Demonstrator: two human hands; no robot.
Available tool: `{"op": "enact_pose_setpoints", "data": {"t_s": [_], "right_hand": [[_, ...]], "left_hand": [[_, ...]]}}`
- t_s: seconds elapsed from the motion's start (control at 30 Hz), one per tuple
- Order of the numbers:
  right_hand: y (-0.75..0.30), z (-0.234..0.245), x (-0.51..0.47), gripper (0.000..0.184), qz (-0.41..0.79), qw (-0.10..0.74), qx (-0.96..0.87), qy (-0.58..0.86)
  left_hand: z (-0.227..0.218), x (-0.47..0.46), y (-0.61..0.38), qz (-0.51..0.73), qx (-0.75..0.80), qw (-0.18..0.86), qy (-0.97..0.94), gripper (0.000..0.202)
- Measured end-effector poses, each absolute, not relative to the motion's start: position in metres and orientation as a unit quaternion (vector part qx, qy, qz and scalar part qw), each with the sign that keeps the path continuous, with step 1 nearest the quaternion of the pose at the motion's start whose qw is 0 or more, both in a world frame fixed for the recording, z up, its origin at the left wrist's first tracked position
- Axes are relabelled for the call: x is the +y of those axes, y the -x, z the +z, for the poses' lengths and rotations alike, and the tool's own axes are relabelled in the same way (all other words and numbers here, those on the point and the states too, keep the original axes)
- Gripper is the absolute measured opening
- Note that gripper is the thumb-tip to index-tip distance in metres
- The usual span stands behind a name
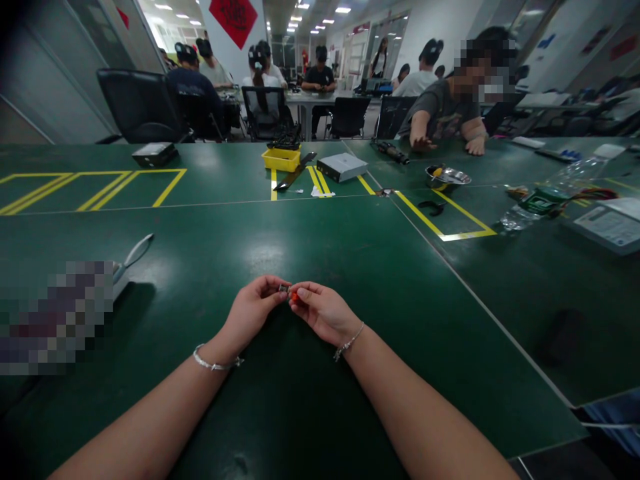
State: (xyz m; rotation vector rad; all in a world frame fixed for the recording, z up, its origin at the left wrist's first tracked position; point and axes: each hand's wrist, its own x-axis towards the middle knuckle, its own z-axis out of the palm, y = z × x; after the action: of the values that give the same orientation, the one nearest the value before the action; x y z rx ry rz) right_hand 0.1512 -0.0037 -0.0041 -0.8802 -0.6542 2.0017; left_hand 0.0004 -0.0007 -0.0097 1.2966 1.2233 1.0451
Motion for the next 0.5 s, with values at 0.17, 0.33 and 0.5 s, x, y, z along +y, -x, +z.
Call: {"op": "enact_pose_setpoints", "data": {"t_s": [0.17, 0.33, 0.5], "right_hand": [[-0.1558, -0.0039, -0.0022, 0.018, 0.795, 0.425, -0.231, 0.367], [-0.1557, -0.0046, -0.0017, 0.017, 0.777, 0.426, -0.267, 0.379], [-0.1522, -0.0073, 0.0003, 0.012, 0.685, 0.455, -0.369, 0.433]], "left_hand": [[-0.0085, -0.002, -0.0008, 0.425, 0.522, 0.496, -0.548, 0.012], [-0.0034, -0.0042, -0.0013, 0.414, 0.524, 0.499, -0.552, 0.016], [0.0005, -0.0056, -0.0021, 0.397, 0.531, 0.507, -0.551, 0.021]]}}
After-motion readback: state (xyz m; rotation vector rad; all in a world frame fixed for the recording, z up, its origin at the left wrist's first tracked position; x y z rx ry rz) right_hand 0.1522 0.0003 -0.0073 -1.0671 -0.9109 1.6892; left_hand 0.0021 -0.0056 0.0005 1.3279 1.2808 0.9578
